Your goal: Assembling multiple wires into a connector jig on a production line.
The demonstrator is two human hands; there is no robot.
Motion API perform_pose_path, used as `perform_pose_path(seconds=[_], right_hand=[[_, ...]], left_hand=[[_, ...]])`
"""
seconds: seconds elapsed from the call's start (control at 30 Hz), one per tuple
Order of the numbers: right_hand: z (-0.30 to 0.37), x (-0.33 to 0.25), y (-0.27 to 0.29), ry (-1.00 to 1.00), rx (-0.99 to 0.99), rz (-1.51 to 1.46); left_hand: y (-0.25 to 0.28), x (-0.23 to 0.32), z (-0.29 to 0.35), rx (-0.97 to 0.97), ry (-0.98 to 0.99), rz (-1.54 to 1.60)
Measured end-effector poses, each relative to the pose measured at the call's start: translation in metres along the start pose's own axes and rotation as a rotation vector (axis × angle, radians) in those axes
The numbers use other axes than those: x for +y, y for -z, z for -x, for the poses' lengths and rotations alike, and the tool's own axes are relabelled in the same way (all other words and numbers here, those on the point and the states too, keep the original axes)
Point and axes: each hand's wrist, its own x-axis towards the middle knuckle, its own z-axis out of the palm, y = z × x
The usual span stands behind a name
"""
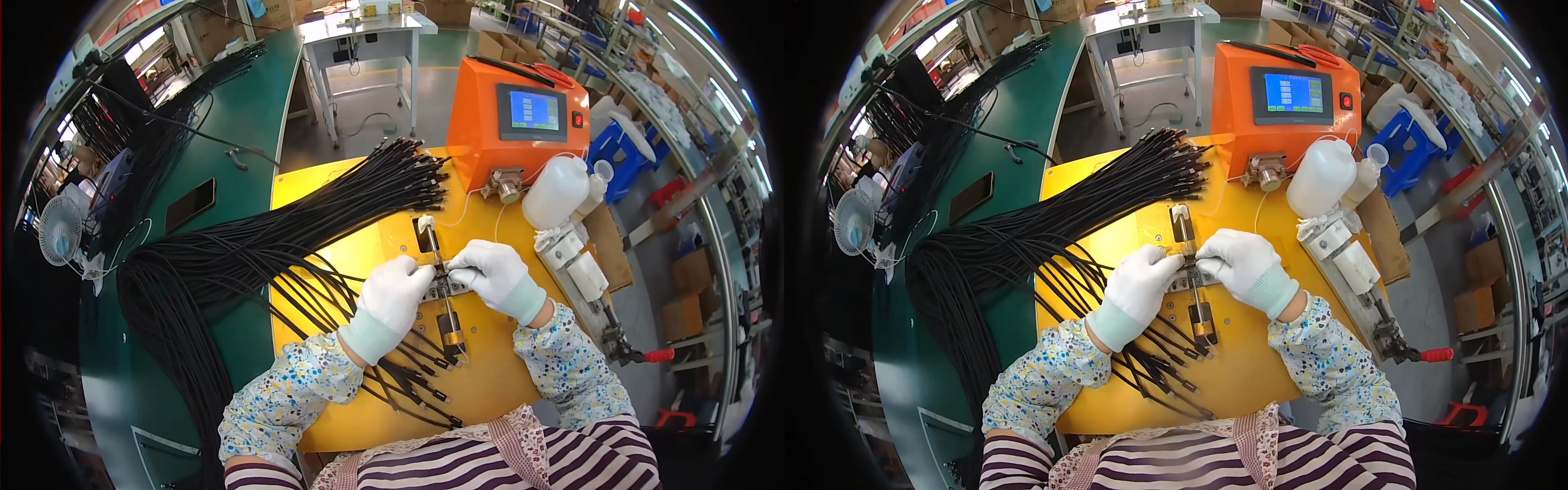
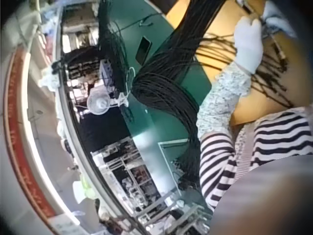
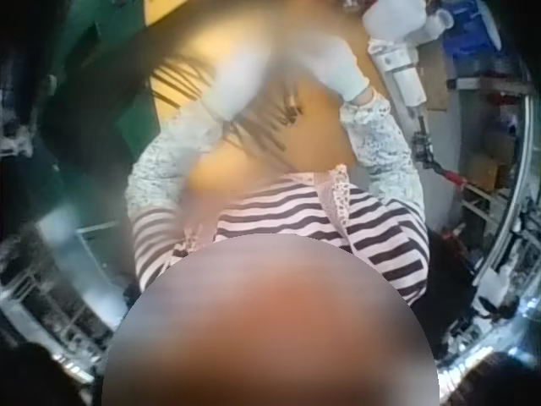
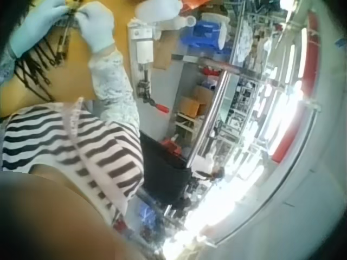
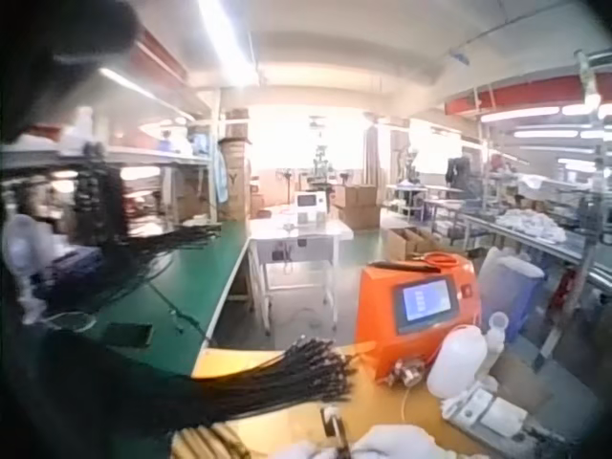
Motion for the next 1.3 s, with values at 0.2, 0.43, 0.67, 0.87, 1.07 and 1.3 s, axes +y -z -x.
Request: perform_pose_path(seconds=[0.2, 0.43, 0.67, 0.87, 1.07, 1.3], right_hand=[[-0.019, 0.007, 0.015, -0.270, -0.216, -0.021], [-0.124, 0.018, -0.003, 0.093, 0.019, 0.460], [-0.192, 0.015, -0.008, 0.052, -0.292, 0.716], [-0.189, 0.028, -0.014, 0.358, -0.164, 0.901], [-0.159, 0.005, 0.003, 0.577, 0.239, 0.878], [-0.131, -0.006, 0.033, 0.508, 0.339, 0.880]], left_hand=[[-0.007, 0.001, 0.008, 0.001, -0.101, -0.295], [-0.006, 0.002, 0.006, -0.024, -0.145, -0.395], [0.000, 0.003, 0.004, -0.035, -0.128, -0.355], [-0.002, -0.004, 0.004, 0.004, -0.161, -0.326], [-0.002, -0.008, 0.004, 0.012, -0.097, -0.291], [-0.002, -0.014, 0.000, 0.041, -0.063, -0.219]])
